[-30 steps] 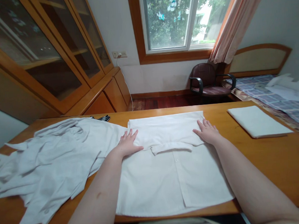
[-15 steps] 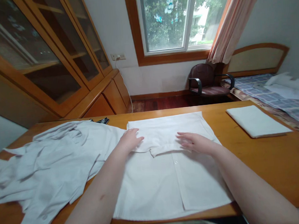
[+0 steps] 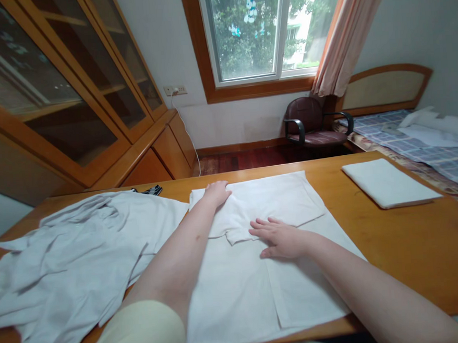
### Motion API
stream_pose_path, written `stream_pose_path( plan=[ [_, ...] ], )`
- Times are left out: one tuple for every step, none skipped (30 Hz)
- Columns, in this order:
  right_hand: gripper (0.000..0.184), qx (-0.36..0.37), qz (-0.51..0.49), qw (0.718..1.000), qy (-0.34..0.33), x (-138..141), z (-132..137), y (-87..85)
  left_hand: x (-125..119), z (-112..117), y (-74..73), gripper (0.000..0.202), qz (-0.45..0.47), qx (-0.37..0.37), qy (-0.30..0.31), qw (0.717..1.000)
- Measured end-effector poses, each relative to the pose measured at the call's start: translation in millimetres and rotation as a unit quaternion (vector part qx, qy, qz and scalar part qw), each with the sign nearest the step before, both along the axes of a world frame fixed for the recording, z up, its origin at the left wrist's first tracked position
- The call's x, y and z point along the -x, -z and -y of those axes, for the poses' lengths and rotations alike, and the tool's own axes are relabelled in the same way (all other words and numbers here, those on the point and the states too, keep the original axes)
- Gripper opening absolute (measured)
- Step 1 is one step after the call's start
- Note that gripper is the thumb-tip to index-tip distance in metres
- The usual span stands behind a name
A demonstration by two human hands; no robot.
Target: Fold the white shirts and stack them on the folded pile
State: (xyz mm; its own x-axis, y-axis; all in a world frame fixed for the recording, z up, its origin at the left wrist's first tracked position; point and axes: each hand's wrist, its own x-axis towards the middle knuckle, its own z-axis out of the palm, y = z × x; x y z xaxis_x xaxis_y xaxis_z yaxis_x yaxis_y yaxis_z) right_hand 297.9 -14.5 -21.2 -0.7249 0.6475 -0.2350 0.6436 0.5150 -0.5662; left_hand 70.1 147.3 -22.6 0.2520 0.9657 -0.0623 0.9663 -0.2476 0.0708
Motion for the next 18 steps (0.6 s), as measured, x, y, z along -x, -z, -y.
stream_pose_path(
  plan=[
    [0.073,-0.002,0.004,1.000,-0.003,-0.1,0.3,0.0,-1.5,-2.2,-0.6,0.048,-0.005,-0.001,0.005,1.000],
    [0.074,-0.005,0.007,1.000,-0.005,-0.1,0.6,0.2,-2.9,-3.9,-1.7,0.049,-0.011,-0.001,0.008,1.000],
    [0.075,-0.008,0.011,1.000,-0.007,0.0,0.9,0.5,-4.2,-5.1,-3.5,0.048,-0.016,-0.001,0.010,1.000],
    [0.076,-0.012,0.014,1.000,-0.008,0.1,1.1,0.9,-5.6,-5.6,-5.7,0.046,-0.021,0.000,0.012,1.000],
    [0.076,-0.015,0.016,1.000,-0.008,0.3,1.2,1.4,-7.1,-5.4,-8.6,0.042,-0.025,-0.001,0.016,1.000],
    [0.076,-0.018,0.017,1.000,-0.006,0.5,1.0,2.1,-8.8,-4.4,-11.8,0.036,-0.029,-0.003,0.021,0.999],
    [0.075,-0.020,0.019,1.000,-0.004,0.7,0.3,2.9,-10.7,-2.6,-15.5,0.030,-0.031,-0.010,0.026,0.999],
    [0.075,-0.022,0.021,1.000,0.000,0.9,-0.9,4.0,-12.8,0.0,-19.4,0.027,-0.032,-0.020,0.031,0.999],
    [0.074,-0.026,0.023,0.999,0.005,1.1,-2.8,5.2,-15.0,3.3,-23.5,0.026,-0.032,-0.031,0.035,0.998],
    [0.073,-0.032,0.024,0.999,0.010,1.3,-5.3,6.7,-17.3,7.1,-27.7,0.027,-0.031,-0.047,0.037,0.998],
    [0.072,-0.038,0.026,0.999,0.015,1.4,-8.6,8.5,-19.4,11.2,-32.2,0.028,-0.030,-0.065,0.037,0.997],
    [0.071,-0.047,0.027,0.998,0.020,1.4,-12.5,10.4,-21.3,15.5,-36.7,0.029,-0.029,-0.085,0.040,0.995],
    [0.070,-0.056,0.027,0.998,0.025,1.4,-16.8,12.4,-23.0,19.8,-41.2,0.029,-0.027,-0.105,0.044,0.993],
    [0.069,-0.065,0.027,0.997,0.030,1.2,-21.6,14.3,-24.3,24.1,-45.7,0.029,-0.027,-0.122,0.049,0.991],
    [0.069,-0.072,0.027,0.996,0.033,0.9,-26.5,16.0,-25.1,28.2,-49.8,0.028,-0.026,-0.137,0.054,0.989],
    [0.068,-0.078,0.027,0.996,0.035,0.5,-31.5,17.4,-25.6,32.2,-53.6,0.027,-0.026,-0.148,0.058,0.987],
    [0.067,-0.082,0.027,0.996,0.036,0.0,-36.4,18.4,-25.7,36.1,-57.0,0.026,-0.025,-0.154,0.058,0.986],
    [0.066,-0.084,0.028,0.995,0.036,-0.4,-41.2,19.1,-25.5,40.0,-59.8,0.026,-0.023,-0.159,0.055,0.985]
  ],
)
